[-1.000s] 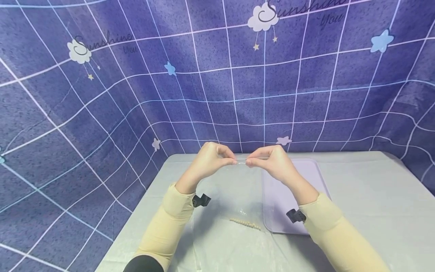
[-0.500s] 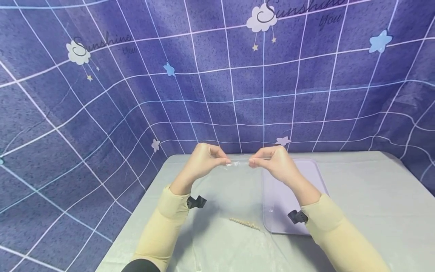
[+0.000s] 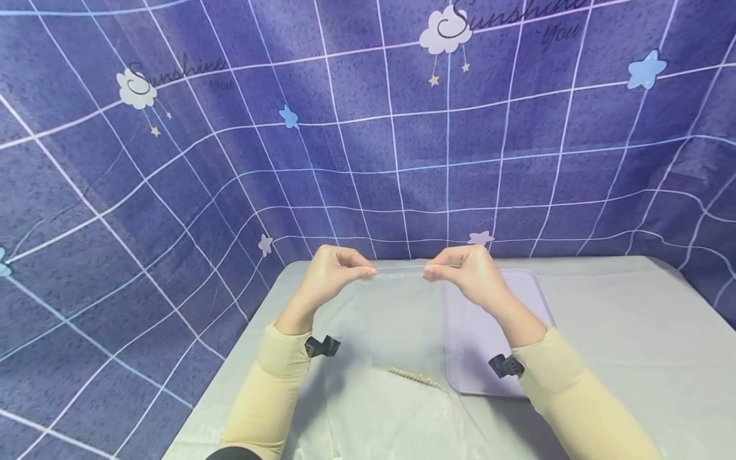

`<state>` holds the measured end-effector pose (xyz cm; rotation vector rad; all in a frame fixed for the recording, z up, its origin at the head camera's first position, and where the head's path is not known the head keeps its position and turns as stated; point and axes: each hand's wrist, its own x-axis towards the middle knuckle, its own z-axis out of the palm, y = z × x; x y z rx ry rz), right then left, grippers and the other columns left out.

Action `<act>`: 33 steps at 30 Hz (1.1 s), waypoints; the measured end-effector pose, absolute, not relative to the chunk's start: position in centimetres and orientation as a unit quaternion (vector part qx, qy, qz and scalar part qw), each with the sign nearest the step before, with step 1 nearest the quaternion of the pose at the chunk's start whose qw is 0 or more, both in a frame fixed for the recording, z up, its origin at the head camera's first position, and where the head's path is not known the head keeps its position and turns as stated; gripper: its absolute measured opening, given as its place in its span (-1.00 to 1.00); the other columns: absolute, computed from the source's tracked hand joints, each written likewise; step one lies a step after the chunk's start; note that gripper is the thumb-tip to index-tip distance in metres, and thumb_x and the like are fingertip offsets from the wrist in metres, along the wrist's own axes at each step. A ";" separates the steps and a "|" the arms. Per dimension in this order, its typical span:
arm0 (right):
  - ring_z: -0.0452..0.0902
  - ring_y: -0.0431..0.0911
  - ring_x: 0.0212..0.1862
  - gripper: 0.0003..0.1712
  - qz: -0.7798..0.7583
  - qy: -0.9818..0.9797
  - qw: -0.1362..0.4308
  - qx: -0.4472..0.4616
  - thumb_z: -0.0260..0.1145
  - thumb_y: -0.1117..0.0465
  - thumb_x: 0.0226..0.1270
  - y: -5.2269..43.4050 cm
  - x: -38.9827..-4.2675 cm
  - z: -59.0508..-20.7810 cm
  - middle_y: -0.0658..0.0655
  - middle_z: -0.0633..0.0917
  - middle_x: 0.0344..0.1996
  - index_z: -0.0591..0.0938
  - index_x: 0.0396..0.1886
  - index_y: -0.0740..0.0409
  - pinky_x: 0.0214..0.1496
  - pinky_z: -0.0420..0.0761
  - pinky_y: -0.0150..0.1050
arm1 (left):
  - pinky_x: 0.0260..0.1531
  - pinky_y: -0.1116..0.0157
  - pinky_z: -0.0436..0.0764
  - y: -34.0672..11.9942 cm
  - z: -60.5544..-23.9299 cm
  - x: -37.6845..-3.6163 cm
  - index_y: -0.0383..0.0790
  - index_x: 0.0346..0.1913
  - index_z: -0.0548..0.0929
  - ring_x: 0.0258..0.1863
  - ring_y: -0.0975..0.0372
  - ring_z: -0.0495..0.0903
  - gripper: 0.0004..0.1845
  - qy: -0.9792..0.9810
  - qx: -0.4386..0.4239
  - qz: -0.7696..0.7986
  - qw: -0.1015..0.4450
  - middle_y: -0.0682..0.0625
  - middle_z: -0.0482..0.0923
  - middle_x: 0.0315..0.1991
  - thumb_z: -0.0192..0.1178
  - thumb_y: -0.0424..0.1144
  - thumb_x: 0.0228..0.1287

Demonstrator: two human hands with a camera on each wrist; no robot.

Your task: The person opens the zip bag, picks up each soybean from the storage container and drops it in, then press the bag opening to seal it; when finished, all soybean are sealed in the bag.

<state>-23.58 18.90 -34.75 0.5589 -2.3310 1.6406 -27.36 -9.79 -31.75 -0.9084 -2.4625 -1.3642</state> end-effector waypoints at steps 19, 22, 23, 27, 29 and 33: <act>0.76 -0.09 -0.30 -0.84 0.596 -0.765 0.077 0.232 0.39 0.38 0.36 21.1 -23.6 -36.5 0.21 0.79 -0.38 0.71 -0.21 0.47 -0.13 0.75 -0.20 | -0.24 0.22 0.68 -13.2 -32.5 -27.1 -0.32 -0.21 0.59 -0.30 0.09 0.74 -0.91 -0.765 -0.330 -0.551 0.038 -0.15 0.76 -0.25 0.25 -0.34 0.43; 0.77 -0.04 -0.28 -0.85 0.607 -0.749 0.067 0.256 0.33 0.39 0.40 21.0 -23.3 -36.4 0.26 0.79 -0.34 0.66 -0.21 0.48 -0.16 0.76 -0.14 | -0.24 0.07 0.73 -13.4 -32.6 -26.7 -0.30 -0.15 0.49 -0.26 0.03 0.78 -0.91 -0.751 -0.346 -0.562 0.001 -0.20 0.76 -0.20 0.15 -0.32 0.52; 0.77 -0.01 -0.27 -0.86 0.609 -0.745 0.066 0.263 0.32 0.40 0.42 21.0 -23.1 -36.2 0.27 0.78 -0.34 0.65 -0.21 0.48 -0.17 0.76 -0.11 | -0.26 0.05 0.74 -13.4 -32.5 -26.5 -0.29 -0.14 0.48 -0.27 0.02 0.78 -0.91 -0.748 -0.350 -0.564 -0.004 -0.20 0.76 -0.21 0.13 -0.32 0.53; 0.77 0.09 -0.30 -0.88 0.613 -0.736 0.061 0.282 0.27 0.40 0.46 21.2 -22.1 -35.4 0.28 0.78 -0.35 0.61 -0.18 0.45 -0.25 0.77 -0.05 | -0.37 0.11 0.73 -13.6 -31.7 -25.3 -0.26 -0.13 0.45 -0.31 -0.03 0.78 -0.92 -0.738 -0.364 -0.567 -0.009 -0.19 0.77 -0.28 0.12 -0.32 0.54; 0.77 0.12 -0.34 -0.86 0.610 -0.740 0.059 0.278 0.27 0.38 0.47 21.2 -21.8 -34.9 0.30 0.77 -0.38 0.60 -0.17 0.45 -0.28 0.77 -0.03 | -0.41 0.20 0.70 -13.7 -31.3 -24.9 -0.27 -0.13 0.45 -0.33 -0.04 0.78 -0.91 -0.739 -0.363 -0.568 -0.006 -0.20 0.76 -0.30 0.13 -0.33 0.53; 0.77 0.09 -0.36 -0.77 0.611 -0.755 0.034 0.237 0.27 0.33 0.48 20.8 -22.6 -34.6 0.31 0.76 -0.40 0.57 -0.12 0.50 -0.27 0.77 -0.03 | -0.45 0.27 0.65 -13.5 -31.5 -25.9 -0.27 -0.14 0.47 -0.35 0.00 0.79 -0.91 -0.754 -0.325 -0.571 -0.009 -0.22 0.76 -0.32 0.15 -0.33 0.51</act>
